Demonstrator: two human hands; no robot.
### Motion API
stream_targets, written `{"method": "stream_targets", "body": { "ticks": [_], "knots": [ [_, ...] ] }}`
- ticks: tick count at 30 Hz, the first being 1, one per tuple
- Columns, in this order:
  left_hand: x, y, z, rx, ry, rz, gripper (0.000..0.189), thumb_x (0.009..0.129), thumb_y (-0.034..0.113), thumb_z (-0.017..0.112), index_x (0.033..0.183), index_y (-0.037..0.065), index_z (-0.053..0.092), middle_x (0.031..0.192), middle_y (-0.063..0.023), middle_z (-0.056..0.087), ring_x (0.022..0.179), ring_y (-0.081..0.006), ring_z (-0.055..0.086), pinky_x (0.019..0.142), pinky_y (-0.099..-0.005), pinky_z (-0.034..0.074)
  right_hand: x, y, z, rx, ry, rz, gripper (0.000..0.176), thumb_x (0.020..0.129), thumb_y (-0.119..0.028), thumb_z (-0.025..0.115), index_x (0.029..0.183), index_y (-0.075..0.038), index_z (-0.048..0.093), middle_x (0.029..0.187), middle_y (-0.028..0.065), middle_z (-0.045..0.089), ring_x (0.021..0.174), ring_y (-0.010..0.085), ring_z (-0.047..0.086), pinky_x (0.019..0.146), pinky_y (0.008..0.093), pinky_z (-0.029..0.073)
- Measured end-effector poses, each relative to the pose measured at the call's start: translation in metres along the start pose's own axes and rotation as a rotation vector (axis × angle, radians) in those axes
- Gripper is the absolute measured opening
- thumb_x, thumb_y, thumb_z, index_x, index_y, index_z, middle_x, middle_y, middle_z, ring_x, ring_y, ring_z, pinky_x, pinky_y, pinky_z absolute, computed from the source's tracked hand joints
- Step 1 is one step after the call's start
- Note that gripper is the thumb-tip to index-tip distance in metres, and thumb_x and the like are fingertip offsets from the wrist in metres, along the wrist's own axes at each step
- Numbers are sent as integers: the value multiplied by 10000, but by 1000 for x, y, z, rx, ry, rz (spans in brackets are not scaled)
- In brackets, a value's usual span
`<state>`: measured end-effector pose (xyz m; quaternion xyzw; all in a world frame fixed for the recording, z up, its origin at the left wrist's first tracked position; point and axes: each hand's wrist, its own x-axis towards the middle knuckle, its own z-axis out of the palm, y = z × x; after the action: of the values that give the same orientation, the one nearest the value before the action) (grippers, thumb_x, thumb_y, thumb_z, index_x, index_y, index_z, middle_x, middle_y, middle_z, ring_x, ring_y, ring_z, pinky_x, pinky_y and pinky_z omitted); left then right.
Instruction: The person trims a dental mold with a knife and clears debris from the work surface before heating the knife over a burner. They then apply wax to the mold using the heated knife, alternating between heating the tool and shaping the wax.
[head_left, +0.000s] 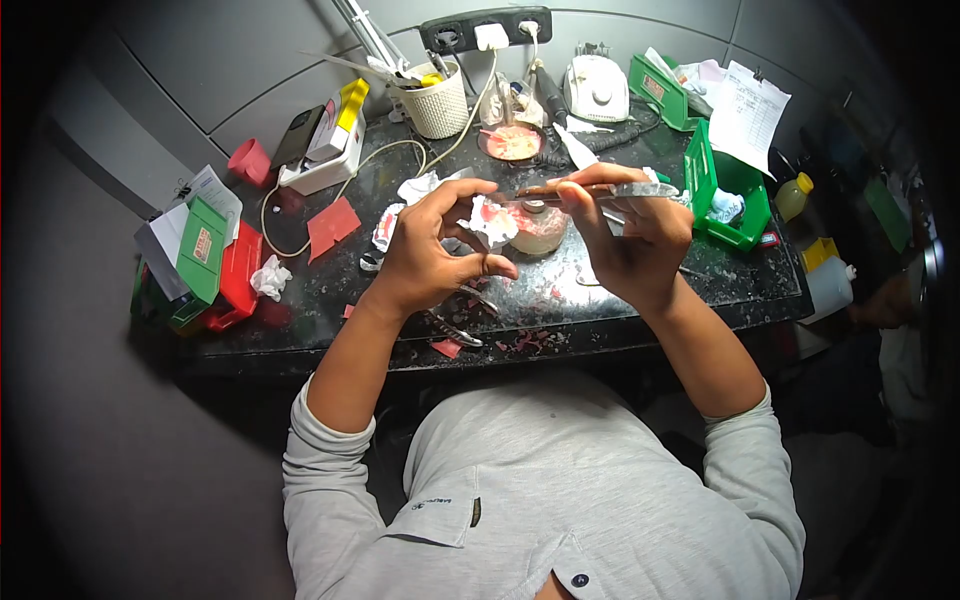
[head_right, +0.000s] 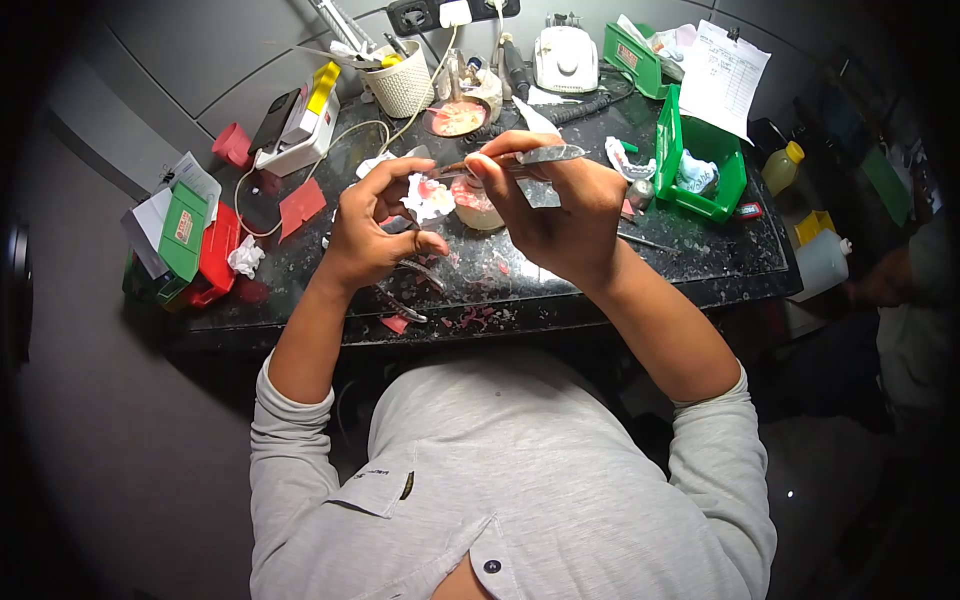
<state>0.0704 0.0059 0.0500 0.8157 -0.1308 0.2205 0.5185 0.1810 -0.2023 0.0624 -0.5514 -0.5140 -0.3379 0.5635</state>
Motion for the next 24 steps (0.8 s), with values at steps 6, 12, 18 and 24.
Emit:
{"method": "stream_targets", "body": {
  "ticks": [6, 12, 18, 24],
  "knots": [
    [-1, -3, -2, 11, -8, -7, 642, 711, -30, 864, 1280, -31, 566, 900, -34, 652, 775, -64, 649, 683, -240, 560, 1, -2, 0, 31, 13, -18, 124, 875, -38, 791, 904, 39, 698, 859, 113, 762, 670, 159, 742, 587, 252, 558],
    [0, -3, -3, 26, -11, 12, 606, 728, -56, 823, 1276, -40, 565, 914, -34, 648, 773, -67, 654, 685, -241, 561, 0, -3, -1, 24, -22, -45, 130, 861, -23, 800, 913, 41, 699, 872, 123, 753, 681, 178, 738, 598, 271, 566],
    [0, -1, -3, 4, -8, -2, 632, 716, -33, 859, 1276, -39, 566, 917, -28, 637, 773, -57, 633, 692, -231, 554, -2, -1, 0, 67, -6, -65, 116, 867, -13, 788, 922, 43, 702, 899, 132, 751, 700, 193, 743, 618, 275, 572],
    [0, -3, -3, 6, -2, 12, 670, 700, 33, 916, 1271, -34, 572, 895, -11, 617, 752, -46, 600, 681, -228, 543, 0, -3, -1, 74, -40, -100, 113, 873, -12, 780, 932, 42, 701, 913, 137, 754, 744, 201, 758, 642, 278, 582]
  ]
}}
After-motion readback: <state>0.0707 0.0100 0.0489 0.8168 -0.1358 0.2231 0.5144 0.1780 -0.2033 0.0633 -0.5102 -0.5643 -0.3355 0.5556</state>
